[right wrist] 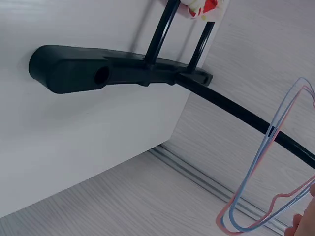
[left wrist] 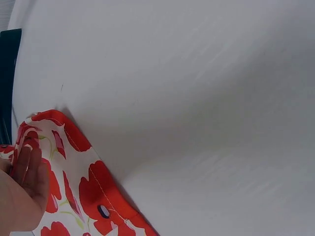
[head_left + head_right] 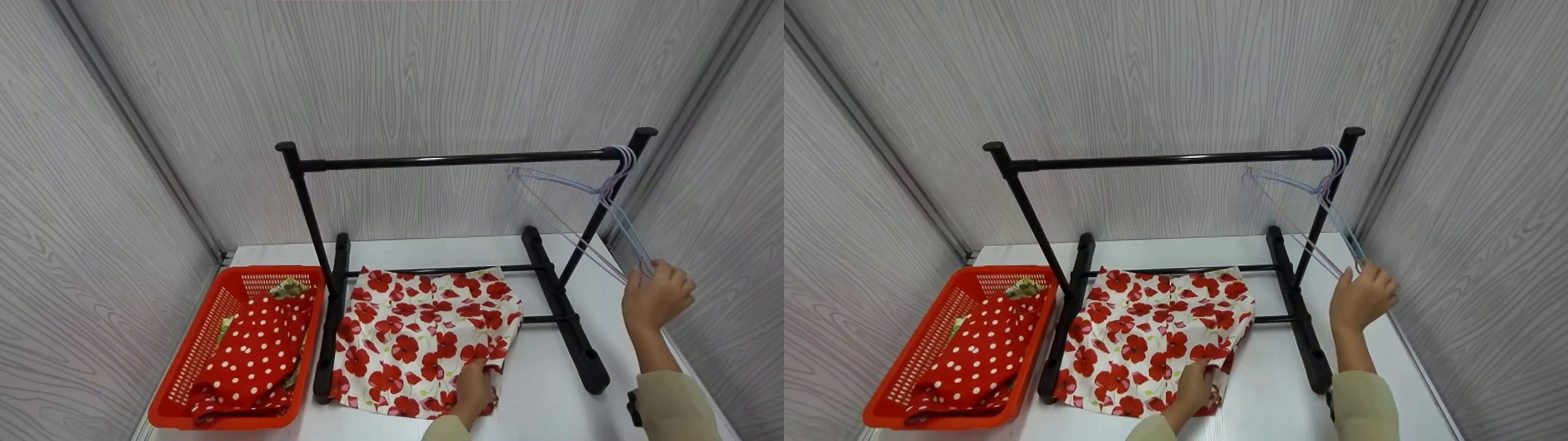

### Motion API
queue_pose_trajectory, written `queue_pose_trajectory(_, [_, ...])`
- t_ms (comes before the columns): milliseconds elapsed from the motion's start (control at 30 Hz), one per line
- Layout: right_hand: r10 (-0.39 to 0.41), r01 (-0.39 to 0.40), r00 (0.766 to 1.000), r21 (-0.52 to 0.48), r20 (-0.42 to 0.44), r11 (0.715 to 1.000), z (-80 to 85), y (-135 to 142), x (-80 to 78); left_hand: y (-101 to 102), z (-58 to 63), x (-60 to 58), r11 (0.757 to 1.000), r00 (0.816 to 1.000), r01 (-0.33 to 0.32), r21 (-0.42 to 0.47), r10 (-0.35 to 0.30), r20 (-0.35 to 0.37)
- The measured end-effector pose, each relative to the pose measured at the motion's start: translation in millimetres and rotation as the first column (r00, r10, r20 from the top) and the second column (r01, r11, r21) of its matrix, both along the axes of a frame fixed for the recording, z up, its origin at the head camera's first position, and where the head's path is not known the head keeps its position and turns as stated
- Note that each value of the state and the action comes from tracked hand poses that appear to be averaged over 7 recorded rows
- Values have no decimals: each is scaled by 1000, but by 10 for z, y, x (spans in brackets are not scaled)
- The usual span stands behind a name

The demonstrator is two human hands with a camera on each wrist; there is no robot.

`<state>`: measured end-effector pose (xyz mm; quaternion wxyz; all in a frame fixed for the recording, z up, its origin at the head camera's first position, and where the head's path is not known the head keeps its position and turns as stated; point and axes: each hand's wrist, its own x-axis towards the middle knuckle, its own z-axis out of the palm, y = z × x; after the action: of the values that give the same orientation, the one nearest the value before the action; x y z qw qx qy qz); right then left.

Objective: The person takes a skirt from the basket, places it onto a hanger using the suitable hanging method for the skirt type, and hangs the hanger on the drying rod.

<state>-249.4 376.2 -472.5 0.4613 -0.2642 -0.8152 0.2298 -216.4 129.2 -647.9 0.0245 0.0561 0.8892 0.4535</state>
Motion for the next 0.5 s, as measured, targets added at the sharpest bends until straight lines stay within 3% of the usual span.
queue_pose_trajectory(167, [7, -2, 995, -46, 102, 999, -12, 77, 11, -10, -22, 8, 1000, 1000, -1, -13, 1, -24])
queue_pose_trajectory(500, [32, -35, 998, 44, 57, 998, -82, 163, -13, -34, -25, 6, 1000, 999, 10, 0, -10, 40])
